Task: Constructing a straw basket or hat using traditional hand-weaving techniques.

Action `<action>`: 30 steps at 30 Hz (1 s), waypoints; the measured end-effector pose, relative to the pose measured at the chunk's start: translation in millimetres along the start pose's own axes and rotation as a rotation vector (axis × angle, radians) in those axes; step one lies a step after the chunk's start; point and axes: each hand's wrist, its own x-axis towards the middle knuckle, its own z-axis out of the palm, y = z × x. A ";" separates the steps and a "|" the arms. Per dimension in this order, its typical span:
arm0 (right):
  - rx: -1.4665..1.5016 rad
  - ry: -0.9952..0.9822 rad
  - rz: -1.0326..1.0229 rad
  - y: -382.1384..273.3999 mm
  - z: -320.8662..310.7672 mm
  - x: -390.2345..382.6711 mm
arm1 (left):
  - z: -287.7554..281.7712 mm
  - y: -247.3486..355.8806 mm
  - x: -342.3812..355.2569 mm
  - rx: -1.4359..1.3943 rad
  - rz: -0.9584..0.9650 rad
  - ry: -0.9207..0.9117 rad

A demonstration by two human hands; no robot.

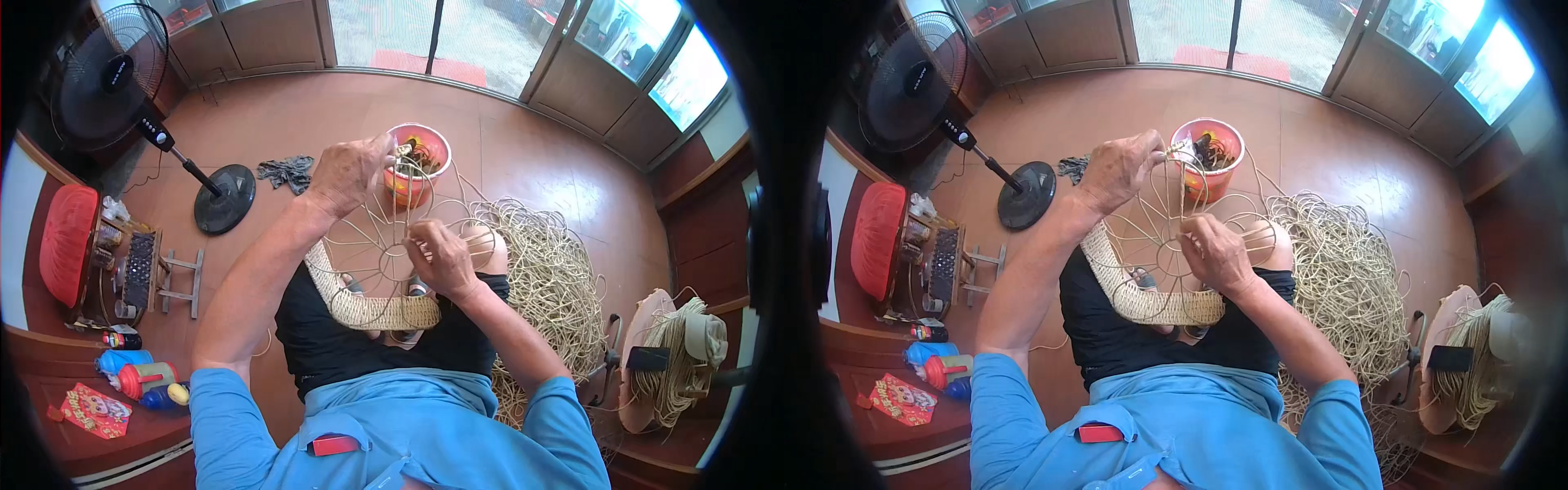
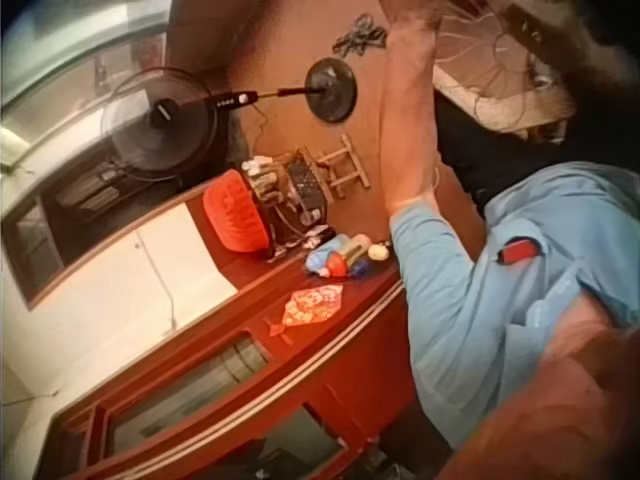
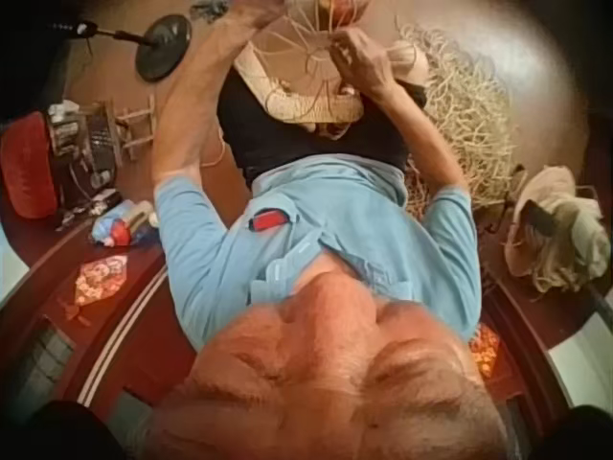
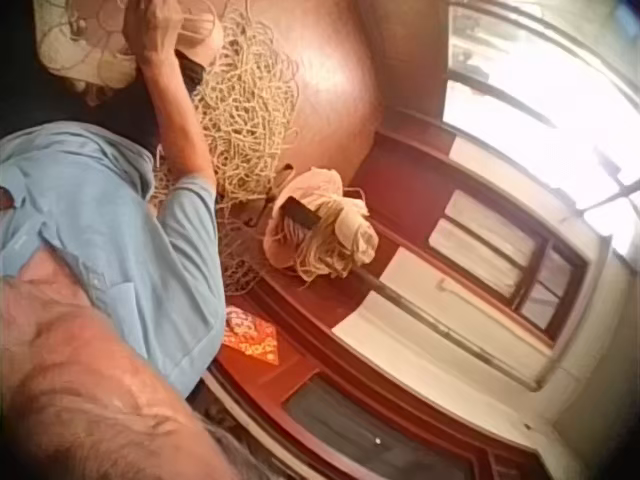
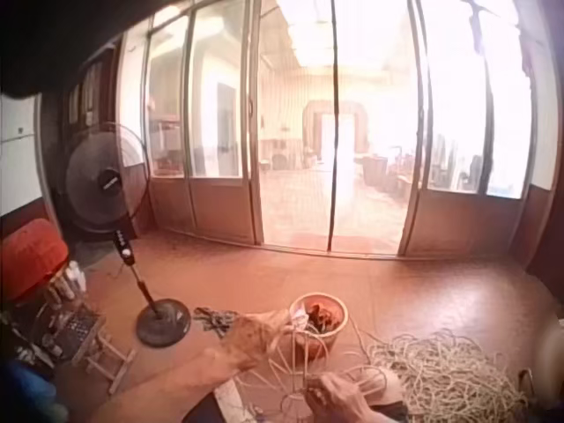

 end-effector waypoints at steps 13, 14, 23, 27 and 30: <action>0.217 0.424 0.074 -9.6 -13.3 91.1 | 4.6 -1.2 5.1 -0.028 0.084 0.066; 0.197 0.411 0.073 -8.6 -11.5 93.3 | 5.1 -2.0 4.8 -0.038 0.082 0.056; 0.276 0.410 0.116 -1.8 5.3 100.0 | 6.4 -7.5 6.0 0.068 0.232 0.069; 0.295 0.418 0.112 1.3 6.7 102.8 | 7.8 -5.9 9.5 0.037 0.231 0.086; 0.294 0.440 0.087 1.4 5.6 105.3 | 5.5 -4.6 10.7 0.026 0.176 0.045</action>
